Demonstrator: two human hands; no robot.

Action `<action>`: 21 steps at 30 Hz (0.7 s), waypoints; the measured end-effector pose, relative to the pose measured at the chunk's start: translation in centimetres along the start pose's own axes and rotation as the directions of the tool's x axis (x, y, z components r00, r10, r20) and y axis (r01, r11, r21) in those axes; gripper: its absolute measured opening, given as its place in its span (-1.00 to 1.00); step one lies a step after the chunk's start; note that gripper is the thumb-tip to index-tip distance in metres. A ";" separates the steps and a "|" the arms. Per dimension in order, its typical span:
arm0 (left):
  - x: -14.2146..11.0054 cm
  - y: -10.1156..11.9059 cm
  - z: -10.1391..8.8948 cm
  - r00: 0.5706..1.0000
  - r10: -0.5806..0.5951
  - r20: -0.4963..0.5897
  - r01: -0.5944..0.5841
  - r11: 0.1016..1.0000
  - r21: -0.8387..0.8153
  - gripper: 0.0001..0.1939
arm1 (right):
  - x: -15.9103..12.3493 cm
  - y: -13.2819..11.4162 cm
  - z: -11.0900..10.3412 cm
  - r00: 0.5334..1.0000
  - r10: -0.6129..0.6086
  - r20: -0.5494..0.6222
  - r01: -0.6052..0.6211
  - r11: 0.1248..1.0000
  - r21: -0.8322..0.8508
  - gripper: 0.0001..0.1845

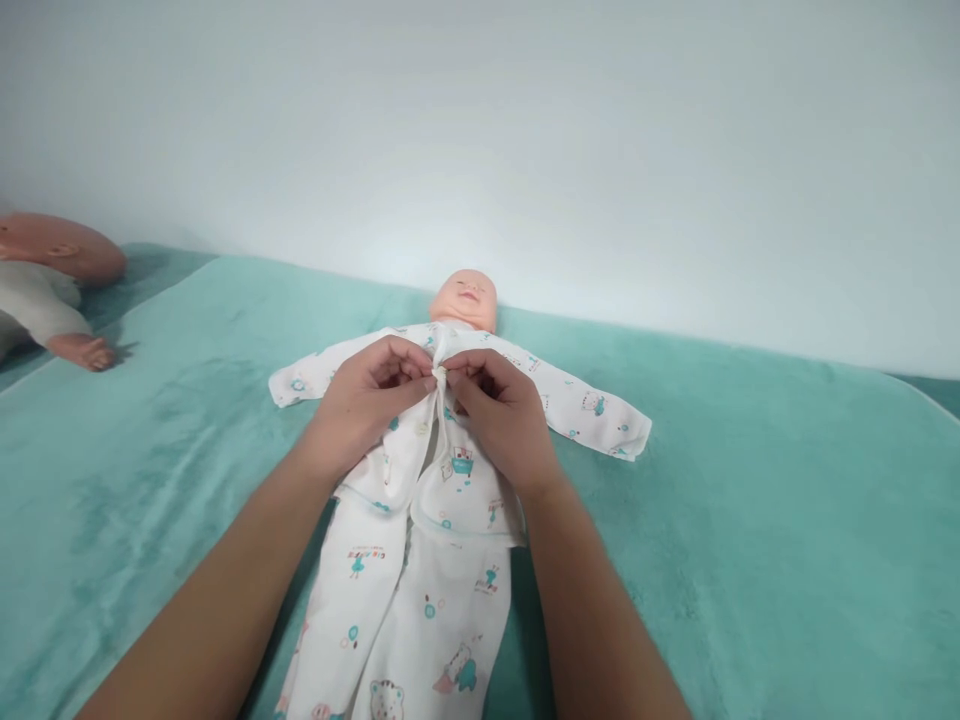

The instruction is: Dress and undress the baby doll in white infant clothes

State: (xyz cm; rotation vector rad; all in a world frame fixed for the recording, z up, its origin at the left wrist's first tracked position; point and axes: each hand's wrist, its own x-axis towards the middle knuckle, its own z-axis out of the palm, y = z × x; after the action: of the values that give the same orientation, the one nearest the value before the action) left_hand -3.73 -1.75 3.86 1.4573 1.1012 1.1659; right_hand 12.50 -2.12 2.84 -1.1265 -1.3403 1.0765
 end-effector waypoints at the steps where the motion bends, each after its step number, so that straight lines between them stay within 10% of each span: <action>1: 0.0 0.0 0.0 1.000 0.004 -0.003 -0.004 1.000 0.010 -0.89 | 0.0 0.0 0.0 1.000 0.004 -0.002 -0.004 1.000 -0.005 -0.88; 21: -0.1 0.4 -0.5 0.998 -0.024 -0.056 0.021 0.999 -0.048 -0.86 | -0.3 -1.3 -0.3 0.997 0.035 0.074 -0.033 0.999 -0.023 -0.76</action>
State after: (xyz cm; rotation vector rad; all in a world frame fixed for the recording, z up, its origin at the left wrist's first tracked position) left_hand -4.18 -1.88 4.29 1.3800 1.1187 1.2154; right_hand 12.68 -2.60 4.14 -1.1383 -1.3984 1.1410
